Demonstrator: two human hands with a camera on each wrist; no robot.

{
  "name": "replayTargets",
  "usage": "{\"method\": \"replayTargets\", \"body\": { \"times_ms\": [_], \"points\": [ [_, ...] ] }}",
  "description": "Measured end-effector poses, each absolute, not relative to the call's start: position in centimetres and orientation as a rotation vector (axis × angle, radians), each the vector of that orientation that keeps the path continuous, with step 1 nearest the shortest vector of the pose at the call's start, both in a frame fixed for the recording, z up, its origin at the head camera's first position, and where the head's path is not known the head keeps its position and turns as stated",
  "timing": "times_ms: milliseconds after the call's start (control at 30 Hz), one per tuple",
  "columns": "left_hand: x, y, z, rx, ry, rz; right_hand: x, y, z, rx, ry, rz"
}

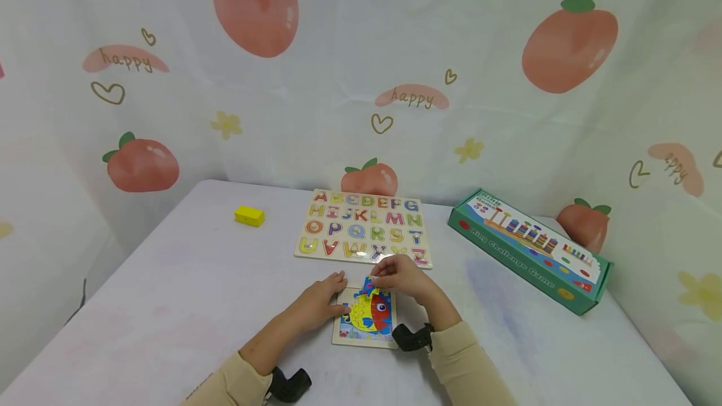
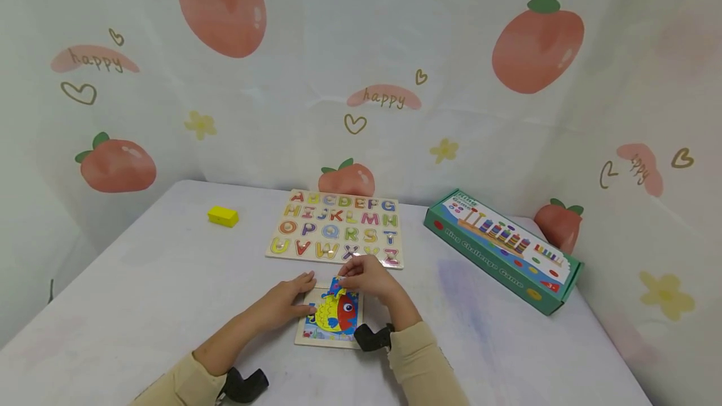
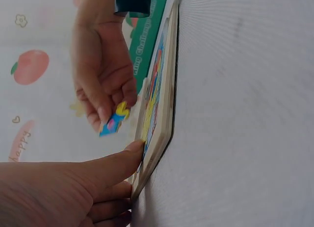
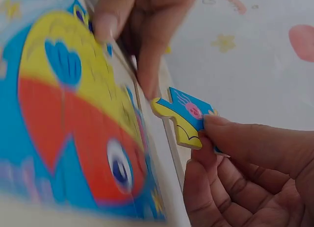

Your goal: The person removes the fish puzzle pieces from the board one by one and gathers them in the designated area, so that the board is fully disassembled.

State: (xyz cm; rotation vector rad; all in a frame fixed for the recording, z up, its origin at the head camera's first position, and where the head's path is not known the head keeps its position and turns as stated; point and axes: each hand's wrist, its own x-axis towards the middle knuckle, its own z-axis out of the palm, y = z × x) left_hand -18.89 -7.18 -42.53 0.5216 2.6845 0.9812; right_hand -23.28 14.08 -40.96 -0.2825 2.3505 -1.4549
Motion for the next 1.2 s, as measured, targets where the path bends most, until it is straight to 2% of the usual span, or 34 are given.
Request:
{"method": "replayTargets", "body": {
  "times_ms": [533, 867, 1200],
  "points": [
    [-18.9, -7.0, -42.7, 0.547, 2.674, 0.925, -23.6, 21.6, -41.2, -0.202, 2.366, -1.372],
    [-18.8, -7.2, -42.9, 0.548, 2.675, 0.923, -23.6, 21.7, -42.2, -0.191, 2.504, -1.296],
    [-18.8, -7.2, -42.5, 0.546, 2.684, 0.93, -24.0, 21.5, -42.6, -0.351, 2.59, -1.198]
  ]
}}
